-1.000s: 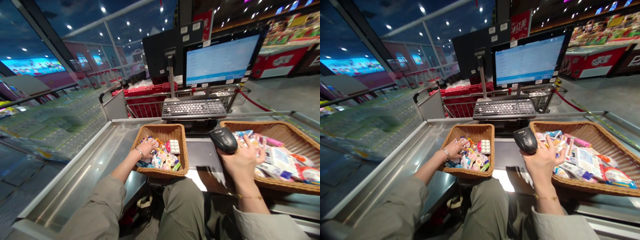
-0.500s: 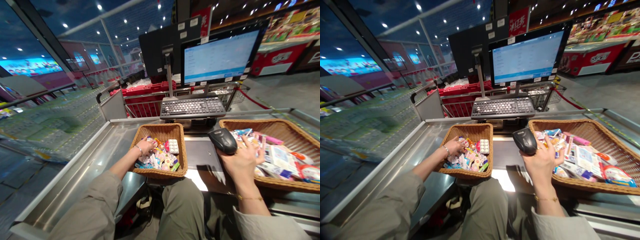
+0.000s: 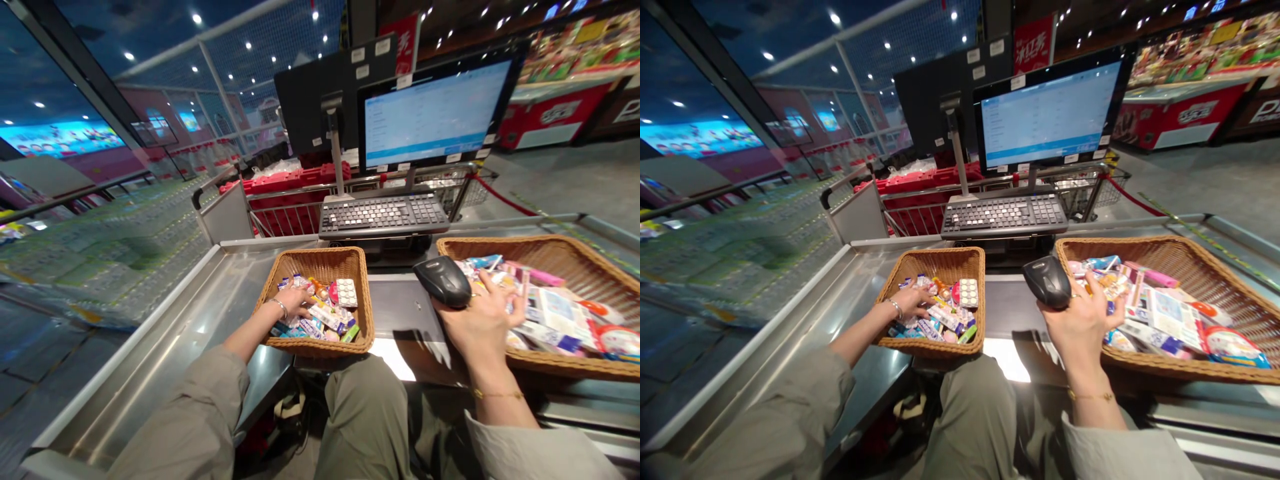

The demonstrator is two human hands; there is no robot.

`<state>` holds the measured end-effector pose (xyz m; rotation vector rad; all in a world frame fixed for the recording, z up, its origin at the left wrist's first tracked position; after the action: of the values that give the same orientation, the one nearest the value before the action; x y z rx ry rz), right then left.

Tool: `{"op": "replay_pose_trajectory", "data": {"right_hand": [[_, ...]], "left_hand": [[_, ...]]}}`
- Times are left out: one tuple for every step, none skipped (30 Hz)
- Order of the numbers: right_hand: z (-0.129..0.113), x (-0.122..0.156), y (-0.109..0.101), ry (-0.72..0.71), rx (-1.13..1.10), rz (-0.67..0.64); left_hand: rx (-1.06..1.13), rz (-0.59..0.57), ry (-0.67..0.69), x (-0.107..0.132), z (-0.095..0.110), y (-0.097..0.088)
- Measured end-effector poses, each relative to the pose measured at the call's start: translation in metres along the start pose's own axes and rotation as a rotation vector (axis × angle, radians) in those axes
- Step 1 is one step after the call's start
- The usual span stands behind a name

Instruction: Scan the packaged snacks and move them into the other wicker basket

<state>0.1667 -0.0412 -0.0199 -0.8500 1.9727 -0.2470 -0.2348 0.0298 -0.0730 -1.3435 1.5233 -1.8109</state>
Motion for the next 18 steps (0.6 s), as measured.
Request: {"op": "replay_pose_trajectory", "data": {"right_hand": [[0.001, 0.0, 0.0, -0.004, -0.003, 0.002], [0.001, 0.001, 0.0, -0.006, -0.004, 0.001], [0.002, 0.001, 0.0, -0.006, -0.003, 0.001], [0.002, 0.001, 0.0, -0.003, -0.002, -0.002], [0.003, 0.001, 0.0, 0.004, -0.001, -0.005], [0.003, 0.001, -0.001, 0.011, 0.0, -0.01], [0.004, 0.001, -0.001, 0.017, -0.001, -0.014], [0.004, 0.001, -0.001, 0.02, -0.001, -0.02], [0.004, 0.001, -0.001, 0.023, 0.0, -0.025], [0.004, 0.001, -0.001, 0.023, 0.0, -0.029], [0.004, 0.0, -0.001, 0.022, 0.001, -0.033], [0.005, 0.0, -0.001, 0.021, 0.002, -0.035], [0.005, 0.0, -0.001, 0.019, 0.0, -0.035], [0.005, 0.0, -0.001, 0.017, -0.004, -0.032], [0.005, 0.001, -0.001, 0.013, -0.009, -0.028], [0.006, 0.001, -0.001, 0.008, -0.015, -0.026], [0.006, 0.001, 0.0, 0.005, -0.018, -0.025], [0.006, 0.001, 0.0, 0.003, -0.021, -0.024]], "left_hand": [[0.005, -0.017, -0.002, -0.003, 0.002, 0.0], [0.01, -0.033, -0.004, -0.006, 0.004, 0.0], [0.014, -0.046, -0.005, -0.009, 0.007, 0.0], [0.018, -0.054, -0.001, -0.012, 0.009, 0.0], [0.021, -0.06, 0.009, -0.015, 0.012, 0.0], [0.024, -0.062, 0.024, -0.017, 0.015, 0.001], [0.027, -0.064, 0.038, -0.019, 0.018, 0.001], [0.031, -0.066, 0.046, -0.02, 0.02, 0.002], [0.034, -0.068, 0.043, -0.02, 0.022, 0.002], [0.037, -0.071, 0.029, -0.02, 0.024, 0.002], [0.038, -0.07, 0.009, -0.02, 0.025, 0.003], [0.041, -0.068, -0.01, -0.019, 0.025, 0.002], [0.044, -0.065, -0.022, -0.019, 0.026, 0.002], [0.048, -0.06, -0.024, -0.018, 0.027, 0.002], [0.052, -0.054, -0.02, -0.018, 0.027, 0.001], [0.056, -0.05, -0.015, -0.018, 0.028, 0.001], [0.061, -0.049, -0.013, -0.017, 0.027, 0.002], [0.066, -0.047, -0.016, -0.017, 0.027, 0.002]]}}
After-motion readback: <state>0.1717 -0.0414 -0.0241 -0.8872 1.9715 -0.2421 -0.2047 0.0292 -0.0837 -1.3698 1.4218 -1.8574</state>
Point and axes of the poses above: each hand's wrist, its own x-axis away from the middle knuckle, its own y-axis out of the palm, z = x × y, the point moved 4 cm from there along -x, towards the middle knuckle, and after that the axes turned 3 degrees about -x, right-handed, at the moved point
